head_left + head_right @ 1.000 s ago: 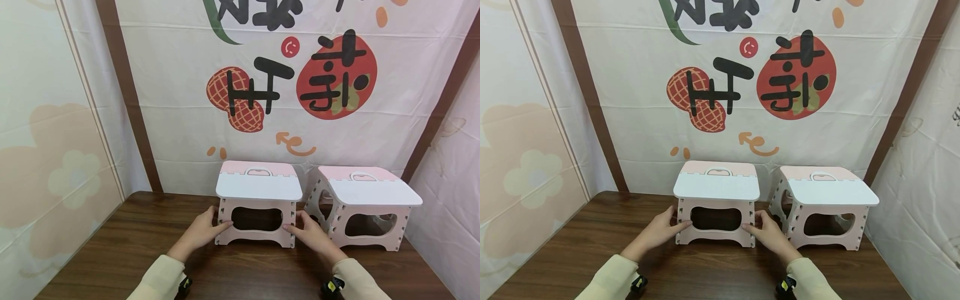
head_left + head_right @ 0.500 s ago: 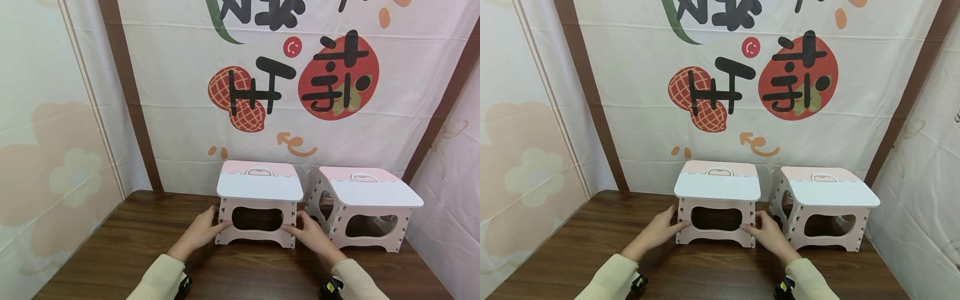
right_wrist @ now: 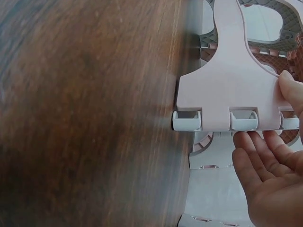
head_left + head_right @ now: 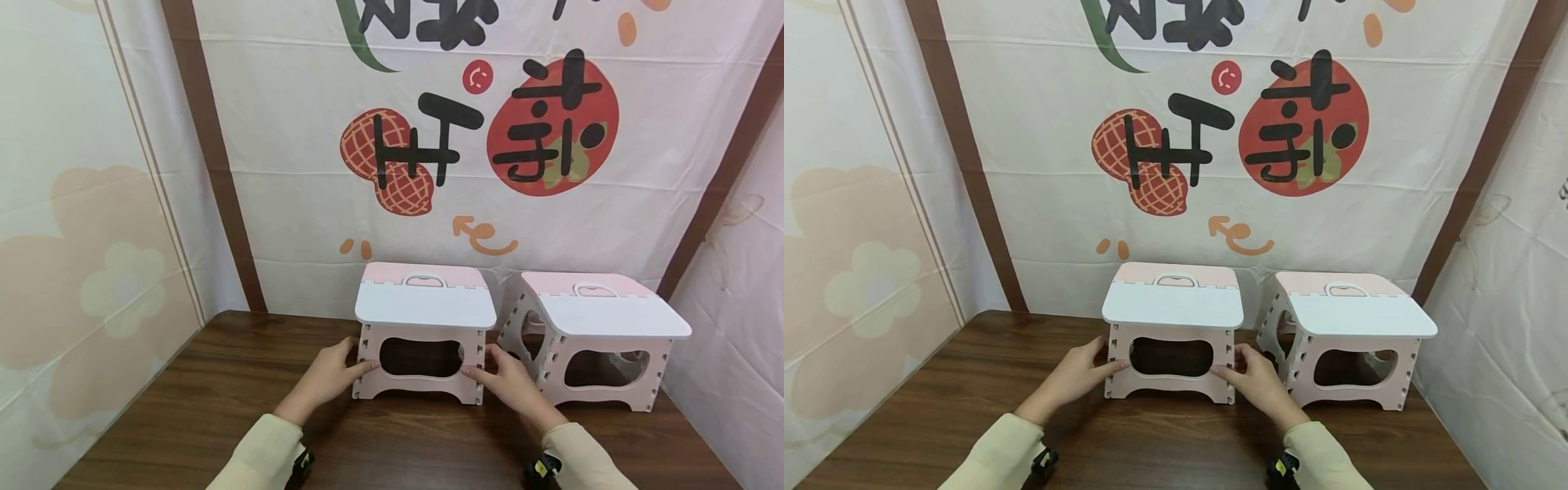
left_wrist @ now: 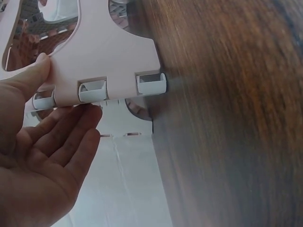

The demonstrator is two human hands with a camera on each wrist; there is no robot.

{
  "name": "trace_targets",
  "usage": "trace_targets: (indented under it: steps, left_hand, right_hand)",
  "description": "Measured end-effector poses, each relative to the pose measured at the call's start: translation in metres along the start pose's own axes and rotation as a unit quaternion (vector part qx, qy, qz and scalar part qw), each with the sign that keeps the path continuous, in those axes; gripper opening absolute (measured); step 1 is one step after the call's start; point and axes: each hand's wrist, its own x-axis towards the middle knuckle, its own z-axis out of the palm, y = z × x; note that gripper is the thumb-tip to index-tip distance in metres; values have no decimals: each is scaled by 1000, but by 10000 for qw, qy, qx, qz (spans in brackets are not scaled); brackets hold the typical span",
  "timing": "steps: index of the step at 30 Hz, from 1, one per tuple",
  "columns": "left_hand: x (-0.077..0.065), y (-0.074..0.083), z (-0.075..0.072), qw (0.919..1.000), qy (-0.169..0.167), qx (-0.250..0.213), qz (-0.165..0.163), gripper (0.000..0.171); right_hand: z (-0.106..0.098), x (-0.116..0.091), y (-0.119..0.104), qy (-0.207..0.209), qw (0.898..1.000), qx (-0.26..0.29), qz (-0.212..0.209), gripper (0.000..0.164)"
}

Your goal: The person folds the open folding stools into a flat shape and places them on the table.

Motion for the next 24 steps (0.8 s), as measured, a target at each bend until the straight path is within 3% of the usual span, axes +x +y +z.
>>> trace_targets:
  steps: [14, 24]
  left_hand:
    - [3, -1, -1, 9999, -21, 66, 82, 53]
    - [4, -4, 0, 9998, -162, 62, 44, 62]
  right_hand:
    - [-2, 2, 1, -44, 10000, 52, -36, 42]
    - [-2, 2, 2, -39, 10000, 41, -57, 45]
